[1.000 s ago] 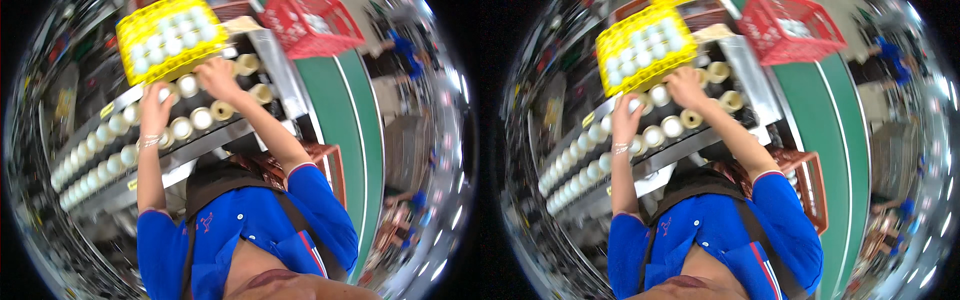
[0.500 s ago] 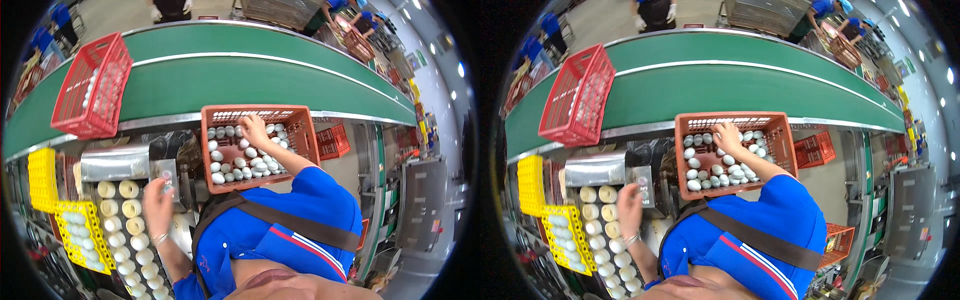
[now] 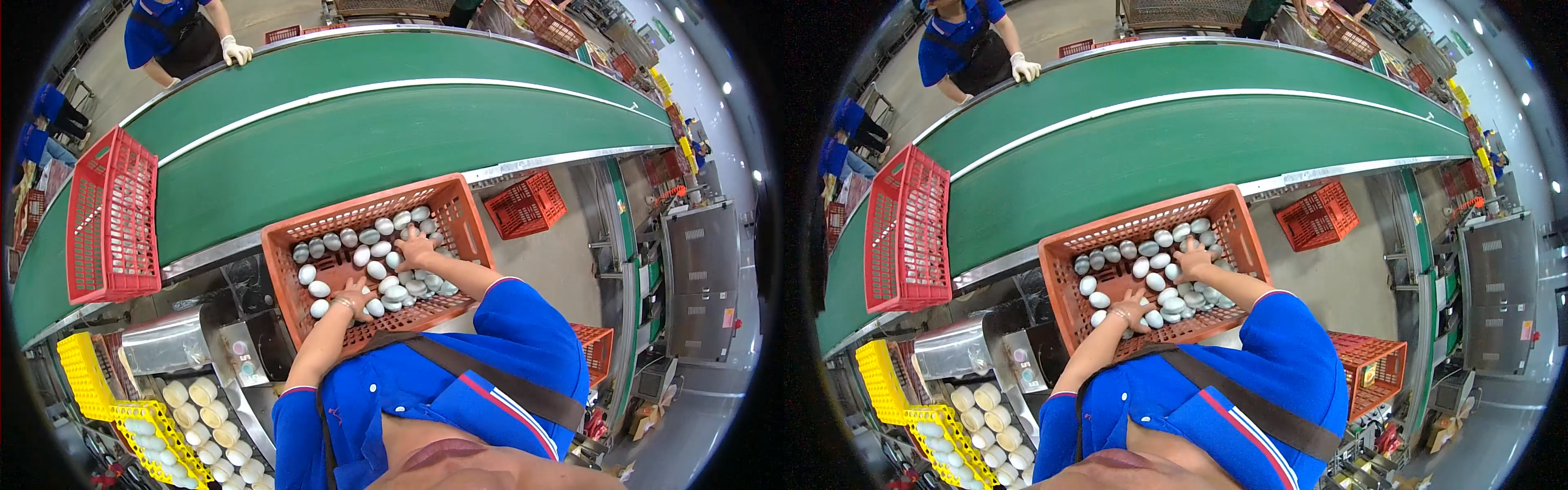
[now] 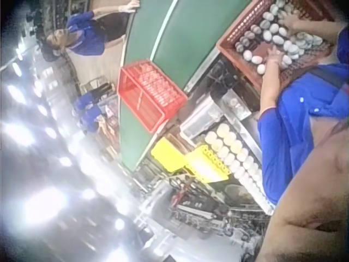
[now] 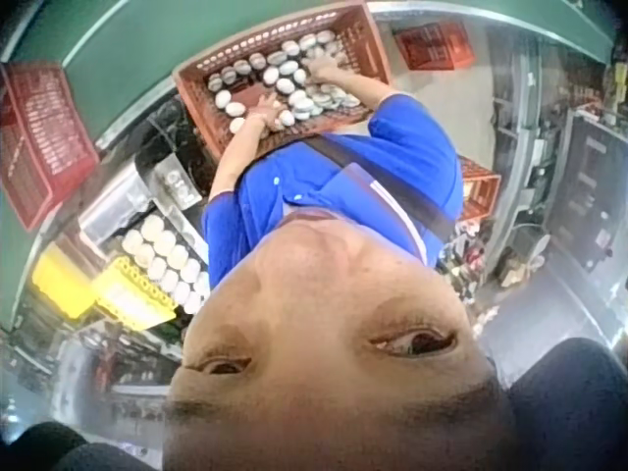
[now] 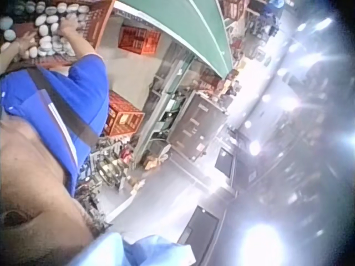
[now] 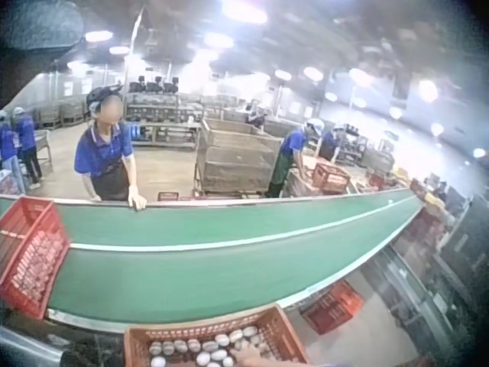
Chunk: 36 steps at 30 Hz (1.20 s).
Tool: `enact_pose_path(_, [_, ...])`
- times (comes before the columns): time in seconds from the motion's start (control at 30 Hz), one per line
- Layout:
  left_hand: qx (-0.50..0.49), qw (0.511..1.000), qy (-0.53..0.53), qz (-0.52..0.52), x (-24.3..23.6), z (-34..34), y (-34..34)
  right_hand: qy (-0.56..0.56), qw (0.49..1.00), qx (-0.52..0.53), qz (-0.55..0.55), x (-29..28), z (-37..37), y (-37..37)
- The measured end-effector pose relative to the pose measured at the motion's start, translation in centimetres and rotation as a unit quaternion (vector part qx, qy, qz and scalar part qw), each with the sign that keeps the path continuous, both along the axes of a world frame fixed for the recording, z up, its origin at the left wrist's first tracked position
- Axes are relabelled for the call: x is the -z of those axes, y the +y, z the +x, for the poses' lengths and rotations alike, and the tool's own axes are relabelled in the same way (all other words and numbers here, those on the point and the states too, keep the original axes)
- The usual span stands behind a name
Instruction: The person is sorting eggs from a crate onto an automated processing machine line.
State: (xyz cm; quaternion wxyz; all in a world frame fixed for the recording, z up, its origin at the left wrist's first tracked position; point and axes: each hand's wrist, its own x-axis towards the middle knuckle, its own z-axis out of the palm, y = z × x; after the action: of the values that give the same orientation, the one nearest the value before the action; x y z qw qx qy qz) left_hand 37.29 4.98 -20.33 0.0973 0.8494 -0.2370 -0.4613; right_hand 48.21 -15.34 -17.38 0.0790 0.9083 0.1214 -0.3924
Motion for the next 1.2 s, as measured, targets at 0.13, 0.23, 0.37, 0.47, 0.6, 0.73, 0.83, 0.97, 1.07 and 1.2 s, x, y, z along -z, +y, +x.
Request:
enact_pose_path(0.13, [-0.044, 0.998, -0.043, 0.000, 1.5, -0.5, 0.8, 0.029, 0.999, -0.022, -0.008, 0.0, 1.0, 1.2])
enact_pose_path(0.23, [-0.066, 0.997, -0.015, 0.042, 0.5, -0.4, 0.6, 0.043, 0.998, 0.008, 0.035, 0.8, 1.6, 0.7])
enact_pose_path(0.37, [-0.057, 0.991, 0.015, 0.117, -1.2, -0.5, -0.2, 0.050, 0.998, 0.014, 0.047, 1.9, 2.3, 1.0])
enact_pose_path(0.47, [-0.048, 0.992, 0.036, 0.112, -0.2, -0.7, 0.3, 0.070, 0.997, 0.024, 0.025, 1.1, 2.6, 2.6])
enact_pose_path(0.6, [-0.033, 0.990, 0.049, 0.129, -0.4, -0.5, 0.0, 0.054, 0.997, 0.048, 0.002, 0.7, 2.1, 4.0])
enact_pose_path(0.73, [-0.080, 0.978, 0.075, 0.178, -0.4, -0.4, -0.4, 0.070, 0.996, 0.057, -0.016, 0.1, 2.1, 4.5])
enact_pose_path(0.83, [-0.113, 0.979, 0.065, 0.158, 0.7, -0.7, -0.1, 0.093, 0.994, 0.050, -0.029, 0.8, 2.3, 4.4])
enact_pose_path(0.97, [-0.126, 0.991, 0.006, 0.045, 1.2, -1.5, 1.7, 0.102, 0.992, 0.054, -0.049, 0.2, 2.1, 5.3])
enact_pose_path(1.07, [-0.136, 0.991, -0.016, 0.000, 2.4, -1.5, 2.1, 0.124, 0.991, 0.038, -0.036, 0.3, 2.3, 5.1])
enact_pose_path(1.2, [-0.117, 0.992, -0.020, -0.035, 1.4, -0.6, 2.2, 0.101, 0.994, 0.030, -0.003, 0.1, 1.7, 4.9])
